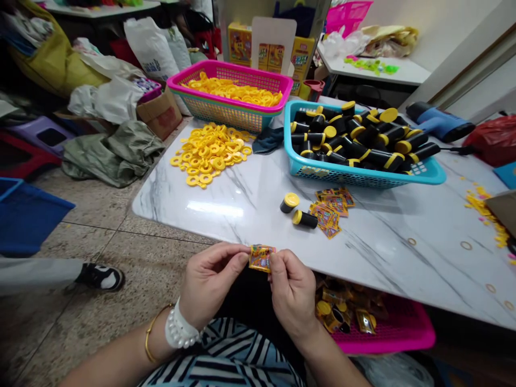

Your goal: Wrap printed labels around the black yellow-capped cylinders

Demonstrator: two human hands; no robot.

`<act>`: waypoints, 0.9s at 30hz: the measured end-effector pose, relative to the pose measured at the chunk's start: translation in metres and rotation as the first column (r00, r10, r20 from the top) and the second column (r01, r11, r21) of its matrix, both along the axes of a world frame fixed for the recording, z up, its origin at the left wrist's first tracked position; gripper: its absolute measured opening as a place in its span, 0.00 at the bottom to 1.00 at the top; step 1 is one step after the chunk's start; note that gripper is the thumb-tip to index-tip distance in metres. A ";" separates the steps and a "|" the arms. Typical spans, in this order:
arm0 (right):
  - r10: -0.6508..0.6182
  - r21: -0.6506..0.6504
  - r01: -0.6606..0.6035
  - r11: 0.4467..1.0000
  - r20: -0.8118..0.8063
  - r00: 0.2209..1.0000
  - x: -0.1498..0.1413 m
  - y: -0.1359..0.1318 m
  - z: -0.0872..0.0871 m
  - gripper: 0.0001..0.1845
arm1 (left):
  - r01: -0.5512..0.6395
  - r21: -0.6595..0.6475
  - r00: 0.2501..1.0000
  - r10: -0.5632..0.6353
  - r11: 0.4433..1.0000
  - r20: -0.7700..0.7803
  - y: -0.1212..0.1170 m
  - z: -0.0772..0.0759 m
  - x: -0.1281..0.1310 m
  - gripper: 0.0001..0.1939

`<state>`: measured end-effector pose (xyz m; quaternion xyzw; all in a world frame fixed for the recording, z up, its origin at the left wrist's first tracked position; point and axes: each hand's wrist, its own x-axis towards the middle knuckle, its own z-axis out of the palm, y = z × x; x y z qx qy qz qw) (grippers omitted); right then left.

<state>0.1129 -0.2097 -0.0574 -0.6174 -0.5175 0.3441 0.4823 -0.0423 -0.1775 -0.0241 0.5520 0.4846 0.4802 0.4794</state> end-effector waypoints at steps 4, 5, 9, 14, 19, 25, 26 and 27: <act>0.106 0.177 -0.151 0.973 0.238 0.965 -0.004 0.004 0.002 0.13 | 0.043 -0.060 0.999 -0.042 0.997 0.017 0.005 -0.004 0.001 0.06; 0.132 0.206 -0.198 0.958 0.297 0.946 -0.004 0.005 0.005 0.12 | 0.037 -0.058 0.999 -0.036 0.998 0.024 0.007 -0.004 0.000 0.05; 0.094 0.297 -0.275 0.914 0.506 0.857 0.012 0.016 0.024 0.07 | -0.012 -0.041 0.999 0.014 0.999 0.051 0.014 -0.004 -0.007 0.03; -0.152 0.266 -0.219 0.939 0.890 0.429 0.056 0.050 0.050 0.14 | -0.041 0.011 0.999 0.041 0.999 0.011 0.020 0.000 -0.013 0.05; -0.009 0.061 -0.198 0.978 0.968 0.250 0.070 0.065 0.046 0.19 | -0.005 -0.030 1.000 0.004 1.000 -0.029 0.024 0.002 -0.013 0.06; 0.037 0.117 -0.215 0.970 0.797 0.602 0.062 0.047 0.038 0.15 | 0.046 -0.187 0.998 -0.051 0.981 -0.022 0.028 0.007 -0.011 0.06; 0.015 0.135 -0.168 0.976 0.735 0.678 0.062 0.045 0.037 0.14 | 0.039 -0.224 0.999 -0.042 0.974 -0.007 0.029 0.008 -0.010 0.07; -0.019 0.147 -0.110 0.983 0.676 0.736 0.062 0.043 0.036 0.15 | 0.036 -0.256 0.999 -0.034 0.966 0.009 0.030 0.008 -0.009 0.08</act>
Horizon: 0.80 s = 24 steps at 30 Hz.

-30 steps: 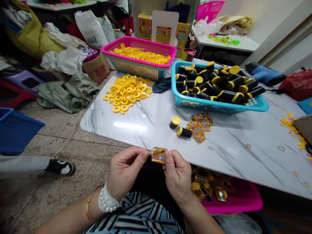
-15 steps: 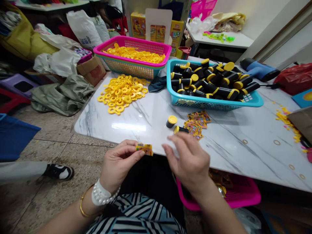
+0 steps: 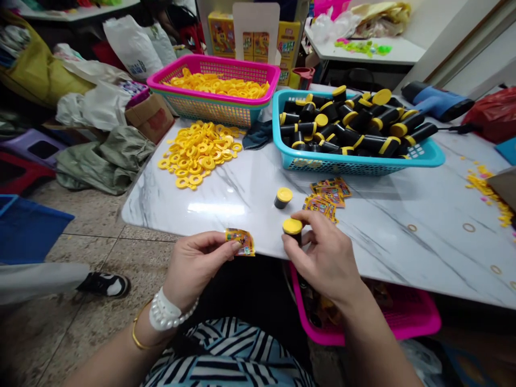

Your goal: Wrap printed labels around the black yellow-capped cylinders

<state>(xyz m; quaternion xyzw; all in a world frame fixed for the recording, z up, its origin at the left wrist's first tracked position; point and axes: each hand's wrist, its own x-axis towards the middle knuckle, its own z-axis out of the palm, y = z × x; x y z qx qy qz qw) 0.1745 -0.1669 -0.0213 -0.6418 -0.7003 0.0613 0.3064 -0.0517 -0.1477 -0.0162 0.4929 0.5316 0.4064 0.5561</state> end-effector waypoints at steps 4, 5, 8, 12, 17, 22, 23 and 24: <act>-0.083 0.009 0.084 0.996 -0.087 0.993 -0.002 -0.005 -0.006 0.18 | 0.009 -0.046 0.999 -0.008 0.999 0.031 0.005 0.000 0.004 0.08; -0.061 0.019 0.063 0.998 -0.100 0.993 -0.003 -0.006 -0.006 0.17 | 0.008 -0.036 0.999 -0.006 0.999 0.035 0.006 0.000 0.005 0.08; 0.012 0.025 -0.004 1.000 -0.297 0.955 -0.010 -0.012 -0.004 0.12 | -0.007 0.030 1.000 0.006 1.000 0.031 0.009 0.003 0.008 0.07; 0.013 -0.134 -0.139 0.981 -0.671 0.742 -0.023 -0.020 0.004 0.09 | 0.065 -0.070 0.985 -0.053 0.995 0.165 0.009 0.008 0.011 0.10; 0.047 -0.212 -0.279 0.937 -0.712 0.701 -0.036 -0.017 0.008 0.10 | 0.174 -0.186 0.944 -0.110 0.967 0.311 0.005 0.008 0.013 0.11; 0.129 -0.084 -0.193 0.978 -0.484 0.866 -0.046 -0.011 0.006 0.07 | 0.066 -0.012 0.984 -0.063 0.998 0.166 0.000 0.005 0.009 0.07; 0.133 -0.071 -0.185 0.980 -0.455 0.880 -0.048 -0.010 0.006 0.07 | 0.051 0.020 0.989 -0.053 0.998 0.140 -0.001 0.005 0.008 0.06; 0.137 -0.064 -0.182 0.981 -0.436 0.890 -0.050 -0.010 0.006 0.07 | 0.043 0.050 0.991 -0.049 0.998 0.122 -0.002 0.005 0.007 0.06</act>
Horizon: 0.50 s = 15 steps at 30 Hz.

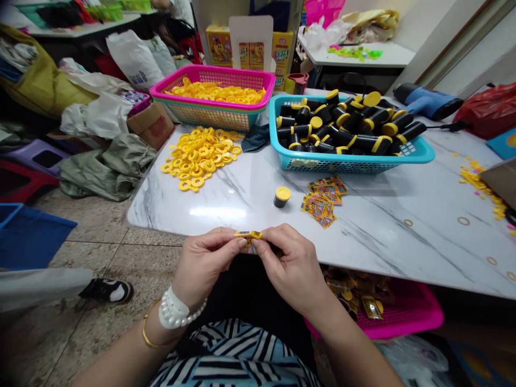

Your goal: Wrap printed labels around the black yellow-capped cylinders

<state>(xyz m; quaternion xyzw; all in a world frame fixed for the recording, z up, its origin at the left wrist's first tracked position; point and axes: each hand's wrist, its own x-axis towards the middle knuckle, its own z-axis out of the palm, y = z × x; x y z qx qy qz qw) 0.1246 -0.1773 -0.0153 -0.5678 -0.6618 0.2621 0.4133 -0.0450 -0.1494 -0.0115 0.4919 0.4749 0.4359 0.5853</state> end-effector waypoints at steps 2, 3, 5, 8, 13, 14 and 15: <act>0.001 0.010 -0.001 1.000 0.025 1.000 -0.003 -0.001 0.000 0.07 | -0.014 0.050 1.000 0.015 0.999 -0.021 -0.001 -0.002 -0.003 0.04; -0.001 0.011 0.000 1.000 0.034 0.999 -0.004 -0.001 0.001 0.07 | -0.024 0.065 0.999 0.026 0.998 -0.031 -0.001 -0.003 -0.004 0.04; 0.013 0.004 -0.013 1.000 0.037 0.999 -0.005 -0.002 0.001 0.07 | -0.048 0.070 0.998 0.052 0.996 -0.046 -0.001 -0.005 -0.007 0.03; 0.073 -0.024 -0.072 0.997 0.011 0.997 -0.004 -0.002 0.001 0.06 | -0.043 -0.020 0.999 0.043 0.999 -0.007 0.000 -0.005 -0.011 0.04; 0.033 -0.001 -0.033 0.999 0.048 0.998 -0.003 -0.001 -0.001 0.05 | 0.016 -0.180 0.996 0.001 0.984 0.094 0.003 -0.005 -0.013 0.06; 0.024 -0.001 -0.024 1.000 0.060 0.998 -0.003 -0.001 -0.002 0.06 | 0.008 -0.175 0.996 0.008 0.985 0.090 0.002 -0.005 -0.013 0.06; 0.020 -0.005 -0.020 1.000 0.071 0.997 -0.004 -0.001 -0.002 0.06 | -0.004 -0.164 0.996 0.018 0.986 0.082 0.002 -0.006 -0.012 0.06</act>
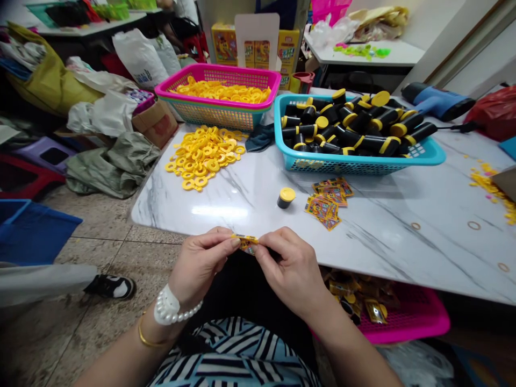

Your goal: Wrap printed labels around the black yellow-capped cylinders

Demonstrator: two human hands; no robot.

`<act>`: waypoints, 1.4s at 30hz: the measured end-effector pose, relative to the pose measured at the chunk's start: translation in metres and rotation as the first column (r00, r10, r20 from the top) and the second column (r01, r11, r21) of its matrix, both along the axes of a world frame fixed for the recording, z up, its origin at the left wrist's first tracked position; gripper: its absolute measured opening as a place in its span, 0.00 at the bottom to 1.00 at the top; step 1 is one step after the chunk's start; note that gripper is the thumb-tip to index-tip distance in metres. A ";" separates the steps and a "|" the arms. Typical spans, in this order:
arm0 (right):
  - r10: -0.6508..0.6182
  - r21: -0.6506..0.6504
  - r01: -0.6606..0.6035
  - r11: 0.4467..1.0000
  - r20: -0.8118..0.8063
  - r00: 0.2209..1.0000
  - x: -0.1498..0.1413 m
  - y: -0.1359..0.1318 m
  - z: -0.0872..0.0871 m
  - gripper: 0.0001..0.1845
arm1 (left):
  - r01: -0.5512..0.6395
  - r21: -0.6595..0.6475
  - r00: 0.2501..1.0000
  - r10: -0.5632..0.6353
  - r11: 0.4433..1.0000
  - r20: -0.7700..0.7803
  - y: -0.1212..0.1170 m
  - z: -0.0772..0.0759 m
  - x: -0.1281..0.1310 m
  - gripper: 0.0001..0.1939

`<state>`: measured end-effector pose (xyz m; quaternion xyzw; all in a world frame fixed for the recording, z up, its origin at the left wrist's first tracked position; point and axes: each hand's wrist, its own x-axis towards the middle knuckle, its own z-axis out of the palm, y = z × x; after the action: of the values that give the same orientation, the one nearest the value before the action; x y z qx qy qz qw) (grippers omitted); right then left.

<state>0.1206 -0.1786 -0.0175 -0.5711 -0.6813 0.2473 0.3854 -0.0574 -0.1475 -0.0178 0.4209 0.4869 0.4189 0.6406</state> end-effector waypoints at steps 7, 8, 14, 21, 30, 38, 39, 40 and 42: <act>-0.004 -0.004 0.004 1.000 0.028 1.000 -0.002 0.000 -0.002 0.08 | -0.033 -0.006 0.999 0.032 0.999 -0.028 -0.006 -0.005 0.002 0.09; -0.004 -0.002 0.004 1.000 0.028 1.000 -0.002 0.000 -0.002 0.08 | -0.028 -0.002 0.999 0.028 1.000 -0.033 -0.006 -0.005 0.002 0.09; -0.020 0.004 0.020 1.000 0.007 1.000 -0.002 0.000 -0.002 0.09 | -0.078 0.272 0.994 0.097 0.959 -0.056 -0.006 0.000 0.002 0.01; -0.019 0.048 0.020 0.999 -0.007 1.000 -0.006 0.000 -0.001 0.09 | -0.003 0.095 0.997 0.010 0.995 -0.070 -0.010 0.000 0.001 0.08; -0.135 0.236 0.089 0.968 0.189 0.973 0.030 0.001 -0.005 0.16 | 0.014 -0.246 0.991 0.019 0.969 0.133 0.005 0.004 0.002 0.16; -0.183 -0.066 0.173 0.983 -0.491 0.852 0.025 -0.007 -0.007 0.15 | 0.173 -0.389 0.943 -0.037 0.905 0.332 0.015 0.004 0.012 0.21; -0.152 -0.059 0.144 0.988 -0.549 0.822 0.021 -0.007 -0.004 0.15 | 0.182 -0.392 0.937 -0.039 0.902 0.346 0.015 0.005 0.013 0.22; -0.128 -0.046 0.125 0.991 -0.580 0.805 0.017 -0.006 -0.001 0.14 | 0.191 -0.396 0.932 -0.039 0.898 0.359 0.015 0.006 0.014 0.22; -0.113 -0.042 0.110 0.993 -0.590 0.800 0.012 -0.004 0.003 0.14 | 0.204 -0.405 0.923 -0.037 0.891 0.383 0.015 0.007 0.015 0.23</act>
<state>0.1328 -0.1830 -0.0147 -0.5060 -0.4921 0.3915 0.5904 -0.0424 -0.1321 -0.0104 0.2108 0.4132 0.3281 0.8229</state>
